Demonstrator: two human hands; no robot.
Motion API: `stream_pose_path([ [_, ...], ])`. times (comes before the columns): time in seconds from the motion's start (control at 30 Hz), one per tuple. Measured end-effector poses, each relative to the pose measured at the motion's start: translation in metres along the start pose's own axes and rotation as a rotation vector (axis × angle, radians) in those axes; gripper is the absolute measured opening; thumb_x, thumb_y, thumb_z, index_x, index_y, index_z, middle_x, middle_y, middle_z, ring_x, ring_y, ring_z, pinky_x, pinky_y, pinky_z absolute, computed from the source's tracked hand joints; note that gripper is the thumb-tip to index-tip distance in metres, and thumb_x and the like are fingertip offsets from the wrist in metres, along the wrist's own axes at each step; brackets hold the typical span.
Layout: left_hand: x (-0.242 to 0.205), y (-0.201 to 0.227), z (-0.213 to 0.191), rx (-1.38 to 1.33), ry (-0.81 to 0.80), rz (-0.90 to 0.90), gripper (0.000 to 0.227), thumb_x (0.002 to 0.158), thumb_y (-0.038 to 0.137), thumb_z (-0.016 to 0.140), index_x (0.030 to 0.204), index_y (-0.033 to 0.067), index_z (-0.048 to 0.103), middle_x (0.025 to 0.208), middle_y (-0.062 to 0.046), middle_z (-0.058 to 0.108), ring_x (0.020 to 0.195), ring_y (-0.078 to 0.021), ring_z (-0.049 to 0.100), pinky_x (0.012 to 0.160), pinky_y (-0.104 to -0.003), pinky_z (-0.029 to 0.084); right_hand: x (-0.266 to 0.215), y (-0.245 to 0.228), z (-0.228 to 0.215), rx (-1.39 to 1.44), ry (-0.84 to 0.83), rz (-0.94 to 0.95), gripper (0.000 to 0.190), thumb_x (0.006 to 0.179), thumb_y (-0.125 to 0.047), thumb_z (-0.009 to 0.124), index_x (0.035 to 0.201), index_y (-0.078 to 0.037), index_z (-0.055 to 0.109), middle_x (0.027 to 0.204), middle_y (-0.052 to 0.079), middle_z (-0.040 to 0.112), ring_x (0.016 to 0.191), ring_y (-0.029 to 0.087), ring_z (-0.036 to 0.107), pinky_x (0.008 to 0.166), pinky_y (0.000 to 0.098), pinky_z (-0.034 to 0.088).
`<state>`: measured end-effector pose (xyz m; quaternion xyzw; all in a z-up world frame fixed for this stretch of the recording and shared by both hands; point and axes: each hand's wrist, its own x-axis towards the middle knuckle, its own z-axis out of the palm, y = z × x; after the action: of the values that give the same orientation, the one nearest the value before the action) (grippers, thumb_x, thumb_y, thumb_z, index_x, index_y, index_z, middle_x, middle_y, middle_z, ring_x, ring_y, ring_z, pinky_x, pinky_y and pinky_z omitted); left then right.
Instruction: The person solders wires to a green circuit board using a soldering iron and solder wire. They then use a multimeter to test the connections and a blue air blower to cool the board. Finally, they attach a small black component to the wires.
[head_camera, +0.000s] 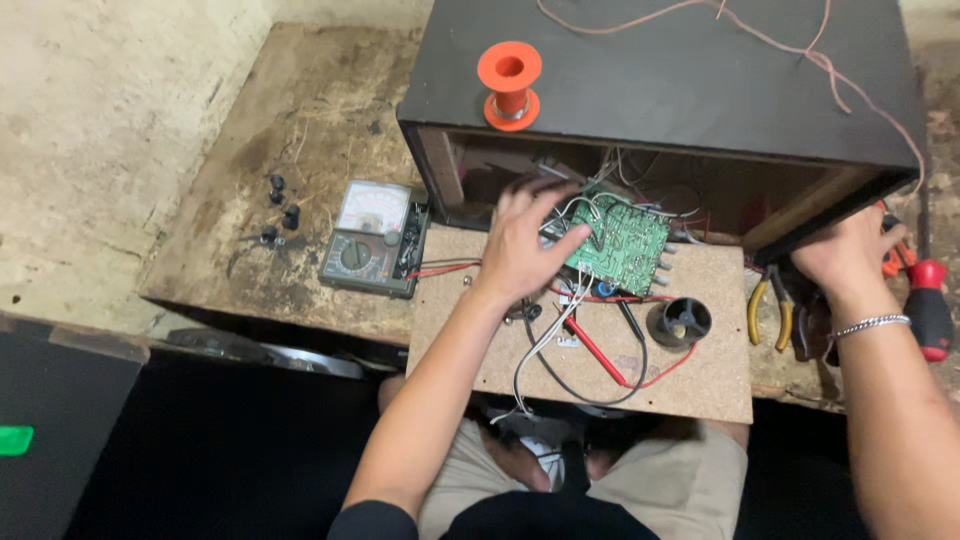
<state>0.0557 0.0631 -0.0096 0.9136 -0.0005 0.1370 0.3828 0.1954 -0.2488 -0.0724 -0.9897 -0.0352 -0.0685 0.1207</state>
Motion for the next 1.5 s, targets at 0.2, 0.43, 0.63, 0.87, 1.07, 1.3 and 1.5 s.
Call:
stream_pose_path([
  [0.2, 0.002, -0.03, 0.019, -0.158, 0.206, 0.258, 0.029, 0.077, 0.034, 0.053, 0.102, 0.0191, 0.056, 0.109, -0.006, 0.052, 0.107, -0.0221, 0.044, 0.093, -0.036, 0.03, 0.038, 0.1, 0.072, -0.19, 0.082, -0.062, 0.024, 0.083, -0.034, 0.041, 0.092, -0.022, 0.06, 0.091, 0.012, 0.062, 0.097, 0.037, 0.051, 0.083, 0.0594, 0.017],
  [0.43, 0.0, -0.029, 0.018, -0.184, 0.241, 0.298, 0.029, 0.076, 0.034, 0.055, 0.098, 0.0159, 0.056, 0.109, -0.005, 0.05, 0.106, -0.0221, 0.043, 0.092, -0.036, 0.034, 0.004, 0.035, -0.003, -0.381, 0.073, -0.085, 0.026, 0.065, -0.01, 0.051, 0.089, -0.007, 0.061, 0.083, 0.018, 0.063, 0.079, 0.038, 0.059, 0.059, 0.0435, 0.047],
  [0.63, 0.001, -0.033, 0.02, -0.149, 0.228, 0.305, 0.034, 0.074, 0.035, 0.056, 0.098, 0.0111, 0.054, 0.109, -0.006, 0.052, 0.103, -0.0229, 0.047, 0.094, -0.036, 0.031, -0.026, 0.084, 0.021, 1.563, 0.111, 0.538, 0.037, 0.072, -0.044, 0.042, 0.092, -0.02, 0.061, 0.095, -0.006, 0.063, 0.097, 0.005, 0.064, 0.091, 0.0193, 0.055],
  [0.87, 0.0, -0.034, 0.024, -0.158, 0.205, 0.247, 0.029, 0.073, 0.034, 0.055, 0.092, 0.0122, 0.056, 0.108, -0.011, 0.051, 0.108, -0.0268, 0.043, 0.096, -0.04, 0.027, -0.124, -0.12, -0.081, 0.95, 0.569, -0.47, 0.017, 0.096, 0.02, 0.051, 0.091, 0.007, 0.04, 0.082, 0.023, 0.052, 0.075, 0.03, 0.058, 0.066, 0.0301, 0.042],
  [1.07, 0.004, -0.039, 0.028, -0.163, 0.245, 0.314, 0.025, 0.074, 0.032, 0.056, 0.09, 0.0126, 0.056, 0.109, -0.006, 0.051, 0.106, -0.0233, 0.046, 0.094, -0.037, 0.031, -0.133, -0.15, -0.071, 0.521, 0.375, -0.796, 0.006, 0.079, 0.009, 0.055, 0.084, 0.006, 0.057, 0.081, 0.016, 0.058, 0.073, 0.028, 0.054, 0.07, 0.0343, 0.042],
  [1.3, 0.007, -0.052, 0.037, -0.223, 0.322, 0.356, 0.025, 0.07, 0.033, 0.063, 0.089, 0.0166, 0.059, 0.107, -0.004, 0.052, 0.11, -0.0261, 0.043, 0.094, -0.041, 0.032, -0.162, -0.163, -0.048, 0.039, 0.354, -0.92, 0.015, 0.074, -0.029, 0.054, 0.076, -0.016, 0.06, 0.062, 0.003, 0.05, 0.069, 0.02, 0.05, 0.086, 0.0454, 0.034],
  [1.5, 0.009, -0.052, 0.038, -0.232, 0.301, 0.353, 0.024, 0.071, 0.032, 0.062, 0.089, 0.0161, 0.058, 0.107, -0.005, 0.052, 0.11, -0.0278, 0.042, 0.094, -0.042, 0.033, -0.176, -0.156, -0.055, -0.008, 0.363, -0.848, 0.015, 0.071, -0.028, 0.054, 0.077, -0.015, 0.06, 0.059, 0.003, 0.052, 0.08, 0.02, 0.051, 0.093, 0.0599, 0.02],
])
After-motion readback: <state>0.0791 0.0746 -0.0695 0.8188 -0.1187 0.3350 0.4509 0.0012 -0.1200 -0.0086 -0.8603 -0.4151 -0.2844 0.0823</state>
